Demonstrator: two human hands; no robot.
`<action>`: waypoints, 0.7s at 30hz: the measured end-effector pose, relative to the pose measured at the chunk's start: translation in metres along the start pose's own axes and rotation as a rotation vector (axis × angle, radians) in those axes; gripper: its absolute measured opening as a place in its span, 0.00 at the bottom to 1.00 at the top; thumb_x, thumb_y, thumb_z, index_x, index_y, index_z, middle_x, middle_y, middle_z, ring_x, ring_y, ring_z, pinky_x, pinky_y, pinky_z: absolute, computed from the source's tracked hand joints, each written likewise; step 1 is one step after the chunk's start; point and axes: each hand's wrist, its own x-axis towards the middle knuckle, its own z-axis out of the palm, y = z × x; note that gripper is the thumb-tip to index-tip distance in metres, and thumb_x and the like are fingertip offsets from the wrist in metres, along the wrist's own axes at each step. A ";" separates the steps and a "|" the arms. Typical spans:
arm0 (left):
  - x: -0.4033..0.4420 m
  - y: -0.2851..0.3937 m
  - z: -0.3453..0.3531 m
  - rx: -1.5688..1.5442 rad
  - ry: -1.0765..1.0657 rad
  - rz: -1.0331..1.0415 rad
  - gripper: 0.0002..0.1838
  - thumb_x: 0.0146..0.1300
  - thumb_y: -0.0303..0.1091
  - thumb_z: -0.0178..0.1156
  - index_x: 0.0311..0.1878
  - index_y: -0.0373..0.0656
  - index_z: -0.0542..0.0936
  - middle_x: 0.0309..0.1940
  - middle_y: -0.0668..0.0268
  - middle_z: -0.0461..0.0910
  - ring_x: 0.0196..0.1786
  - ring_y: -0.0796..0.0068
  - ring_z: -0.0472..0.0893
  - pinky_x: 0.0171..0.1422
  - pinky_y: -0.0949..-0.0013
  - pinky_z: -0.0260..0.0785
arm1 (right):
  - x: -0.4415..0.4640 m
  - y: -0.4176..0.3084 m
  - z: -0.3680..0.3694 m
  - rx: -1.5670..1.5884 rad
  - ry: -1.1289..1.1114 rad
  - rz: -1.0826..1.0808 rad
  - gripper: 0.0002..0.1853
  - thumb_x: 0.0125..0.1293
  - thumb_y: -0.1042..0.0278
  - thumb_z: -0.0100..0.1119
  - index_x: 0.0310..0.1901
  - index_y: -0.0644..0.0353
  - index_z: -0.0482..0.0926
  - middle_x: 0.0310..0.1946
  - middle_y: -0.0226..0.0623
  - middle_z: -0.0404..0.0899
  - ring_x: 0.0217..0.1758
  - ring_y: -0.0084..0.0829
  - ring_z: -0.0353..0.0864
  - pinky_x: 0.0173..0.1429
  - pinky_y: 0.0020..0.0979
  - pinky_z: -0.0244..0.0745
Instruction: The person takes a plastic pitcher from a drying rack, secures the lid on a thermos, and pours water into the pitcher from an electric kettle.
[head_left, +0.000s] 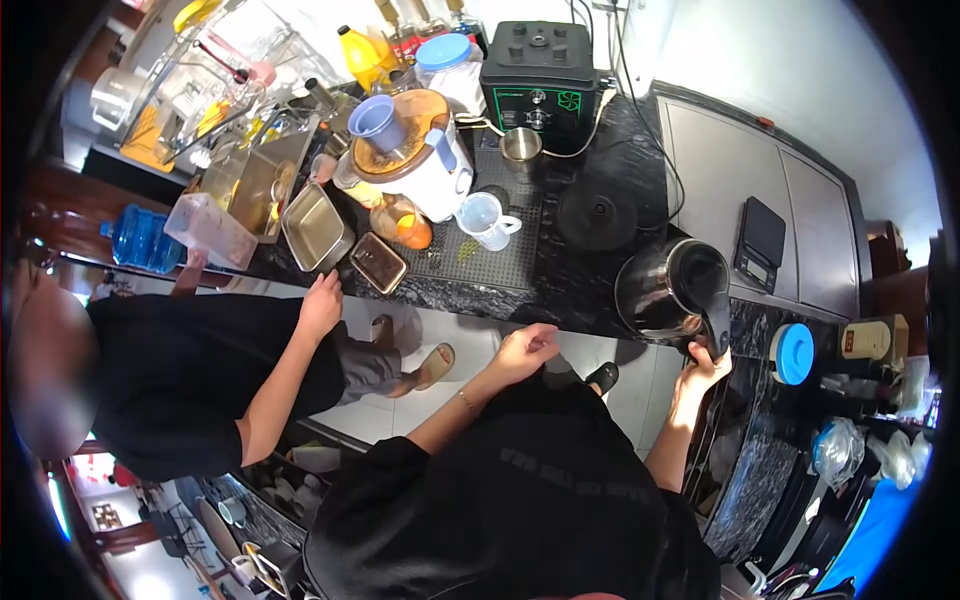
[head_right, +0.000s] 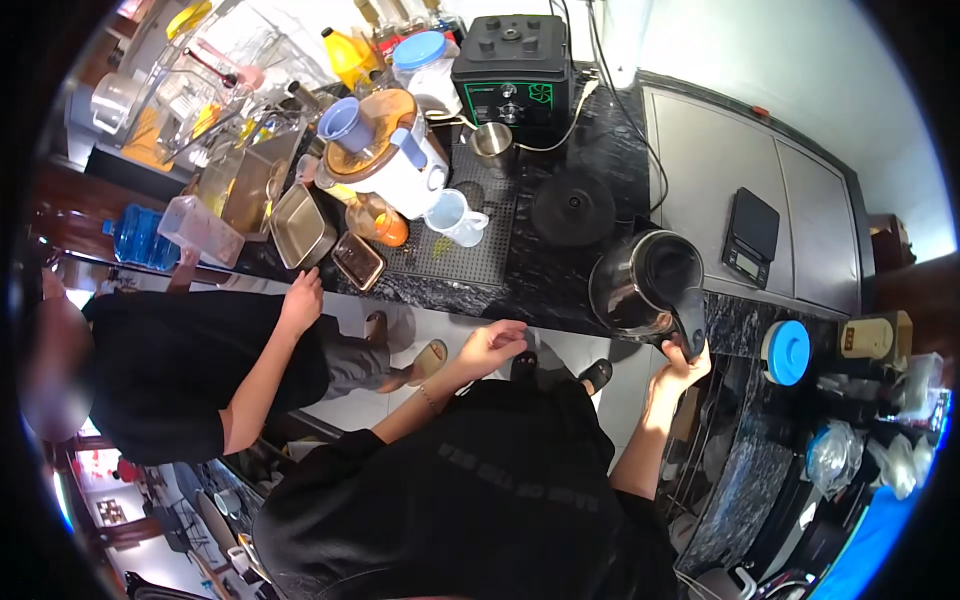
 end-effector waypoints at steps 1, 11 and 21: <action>0.001 -0.001 0.003 0.007 0.001 0.008 0.18 0.58 0.30 0.61 0.52 0.36 0.75 0.40 0.59 0.79 0.37 0.76 0.78 0.45 0.76 0.71 | 0.000 -0.003 0.001 -0.010 0.003 0.016 0.13 0.36 0.85 0.56 0.29 0.64 0.77 0.22 0.31 0.77 0.23 0.22 0.70 0.36 0.19 0.66; -0.005 -0.002 0.012 0.005 0.043 0.016 0.18 0.57 0.29 0.61 0.52 0.36 0.75 0.39 0.60 0.79 0.36 0.76 0.79 0.43 0.76 0.72 | 0.007 0.001 -0.009 -0.074 -0.102 -0.021 0.11 0.40 0.85 0.55 0.29 0.65 0.78 0.21 0.32 0.77 0.22 0.22 0.70 0.35 0.19 0.66; -0.013 0.005 0.022 -0.008 0.076 -0.020 0.18 0.58 0.29 0.60 0.52 0.36 0.75 0.40 0.60 0.79 0.36 0.76 0.79 0.43 0.77 0.72 | 0.010 0.004 -0.015 -0.106 -0.153 -0.029 0.11 0.42 0.85 0.55 0.31 0.65 0.77 0.21 0.32 0.76 0.21 0.22 0.70 0.34 0.19 0.67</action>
